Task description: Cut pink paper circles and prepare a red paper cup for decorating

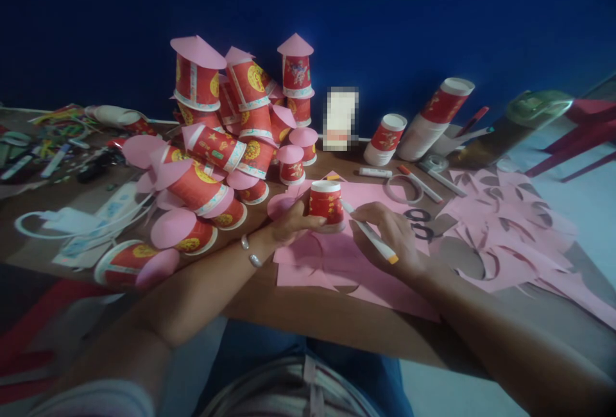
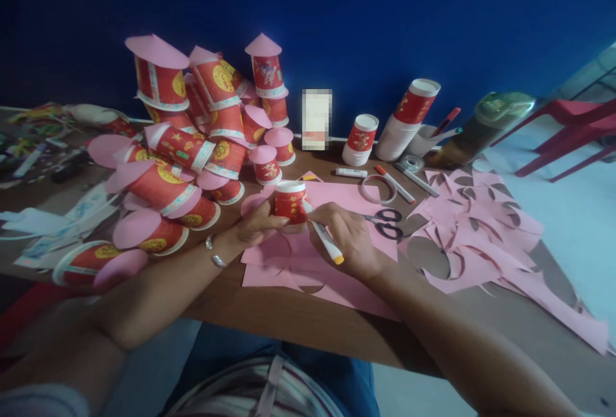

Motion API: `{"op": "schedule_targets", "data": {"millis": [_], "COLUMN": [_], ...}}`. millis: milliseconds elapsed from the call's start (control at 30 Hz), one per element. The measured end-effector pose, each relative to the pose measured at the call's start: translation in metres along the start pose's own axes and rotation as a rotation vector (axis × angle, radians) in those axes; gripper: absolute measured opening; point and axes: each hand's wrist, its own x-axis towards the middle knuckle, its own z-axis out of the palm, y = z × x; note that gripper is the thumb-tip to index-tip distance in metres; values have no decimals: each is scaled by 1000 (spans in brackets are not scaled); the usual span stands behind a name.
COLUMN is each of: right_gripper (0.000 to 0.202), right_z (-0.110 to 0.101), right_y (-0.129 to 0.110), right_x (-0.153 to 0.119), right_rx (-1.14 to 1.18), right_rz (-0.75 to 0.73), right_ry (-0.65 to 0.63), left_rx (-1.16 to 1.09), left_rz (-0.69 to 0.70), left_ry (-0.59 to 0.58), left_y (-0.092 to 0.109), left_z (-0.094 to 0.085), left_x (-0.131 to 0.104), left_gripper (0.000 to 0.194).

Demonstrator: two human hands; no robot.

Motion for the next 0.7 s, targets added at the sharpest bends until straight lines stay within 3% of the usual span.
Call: {"op": "schedule_targets", "data": {"millis": [167, 700], "right_gripper": [21, 20], "right_z": [-1, -3], "right_y": [0, -5], "right_x": [2, 4], "right_rx": [-7, 42], "right_rz": [7, 16], "right_ry": [1, -34], "left_rx": [8, -41], "left_rz": [-41, -66], "left_ry": [28, 42], "left_y": [3, 6], "left_z": [3, 6], "left_x": [-1, -1], "left_gripper": [59, 49]}}
